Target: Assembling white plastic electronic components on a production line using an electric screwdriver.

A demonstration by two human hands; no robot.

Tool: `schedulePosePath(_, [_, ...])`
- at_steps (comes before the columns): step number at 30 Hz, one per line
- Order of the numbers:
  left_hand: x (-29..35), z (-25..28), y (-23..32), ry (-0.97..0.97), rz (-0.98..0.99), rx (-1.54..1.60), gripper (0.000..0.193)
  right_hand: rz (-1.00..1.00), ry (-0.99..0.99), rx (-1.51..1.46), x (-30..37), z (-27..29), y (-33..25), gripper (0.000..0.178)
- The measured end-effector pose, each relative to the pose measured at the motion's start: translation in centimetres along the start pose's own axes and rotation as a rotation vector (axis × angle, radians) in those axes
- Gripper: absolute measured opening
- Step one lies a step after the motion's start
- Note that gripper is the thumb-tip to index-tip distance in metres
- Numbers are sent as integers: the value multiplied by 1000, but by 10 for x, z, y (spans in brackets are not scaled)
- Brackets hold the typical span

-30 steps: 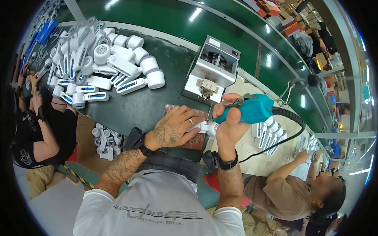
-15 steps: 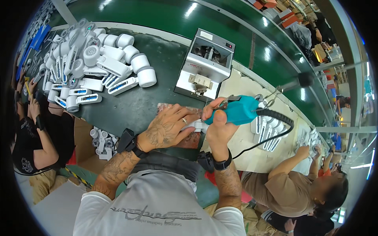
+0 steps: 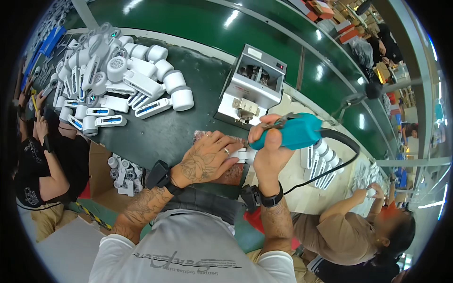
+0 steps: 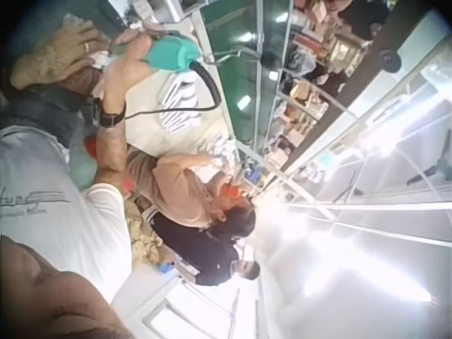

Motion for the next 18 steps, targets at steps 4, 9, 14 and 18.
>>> schedulePosePath(4, [4,4,4,1,20,8,35,147,-19,-23,-28,-27,-8,56])
schedulePosePath(9, [5,4,6,18,16,21,34,215,-75,-15,-40,-25,20,37])
schedulePosePath(14, [4,3,5,-3,32,16,34,135,-55,-13,-42,-24,20,36])
schedulePosePath(18, [4,4,1,15,34,6,34,51,-22,27,-20,-26,-2,40])
Point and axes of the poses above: each hand's wrist, its own x-axis away from the middle knuckle, its own z-axis out of the back of the hand, y = z × x, the point moved 4 cm from there along -x, towards the middle knuckle, and after that the axes turned 10 degrees about -z, right-handed, at the moved point
